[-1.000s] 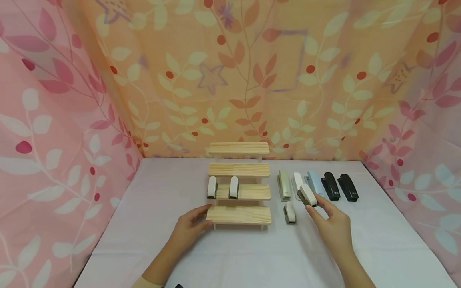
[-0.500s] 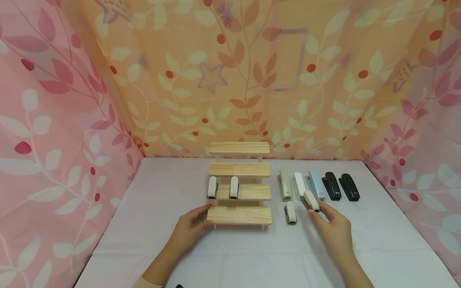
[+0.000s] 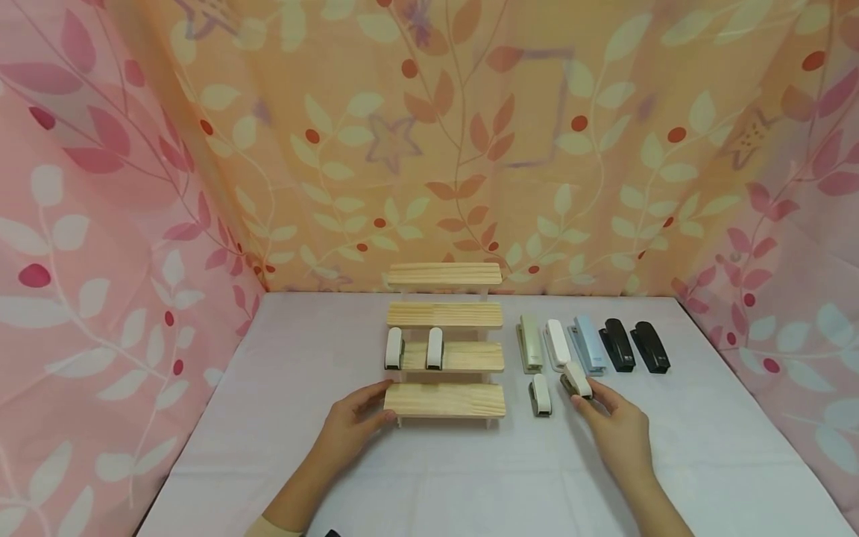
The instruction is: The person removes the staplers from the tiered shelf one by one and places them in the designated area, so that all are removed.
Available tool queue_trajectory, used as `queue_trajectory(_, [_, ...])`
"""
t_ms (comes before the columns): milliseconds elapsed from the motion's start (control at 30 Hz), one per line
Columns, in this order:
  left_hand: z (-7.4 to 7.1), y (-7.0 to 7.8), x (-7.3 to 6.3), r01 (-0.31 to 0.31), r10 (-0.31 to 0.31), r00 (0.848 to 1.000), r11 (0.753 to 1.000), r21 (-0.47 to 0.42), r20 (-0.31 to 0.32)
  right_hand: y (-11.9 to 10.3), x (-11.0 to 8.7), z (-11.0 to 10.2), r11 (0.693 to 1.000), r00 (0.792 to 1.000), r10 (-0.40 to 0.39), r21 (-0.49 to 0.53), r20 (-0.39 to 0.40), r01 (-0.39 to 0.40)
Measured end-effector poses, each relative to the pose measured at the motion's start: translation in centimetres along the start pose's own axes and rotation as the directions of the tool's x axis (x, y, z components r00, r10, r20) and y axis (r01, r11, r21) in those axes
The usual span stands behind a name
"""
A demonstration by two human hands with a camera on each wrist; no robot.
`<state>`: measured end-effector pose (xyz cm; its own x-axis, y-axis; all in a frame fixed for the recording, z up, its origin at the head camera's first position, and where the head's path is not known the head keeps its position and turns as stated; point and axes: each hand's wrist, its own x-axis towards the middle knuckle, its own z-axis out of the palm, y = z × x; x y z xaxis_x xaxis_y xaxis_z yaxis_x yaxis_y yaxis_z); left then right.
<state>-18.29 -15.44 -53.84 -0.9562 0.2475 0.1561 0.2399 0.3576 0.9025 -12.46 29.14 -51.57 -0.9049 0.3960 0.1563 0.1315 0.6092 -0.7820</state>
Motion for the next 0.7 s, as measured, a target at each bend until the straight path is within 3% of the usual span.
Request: queue_trajectory(700, [0.0,-0.1,0.0,-0.005,0.005,1.000,1.000,-0.001,0.006,1.1,-0.1,1.4,0.995,0.999,-0.038,-0.098,-0.028,0.035])
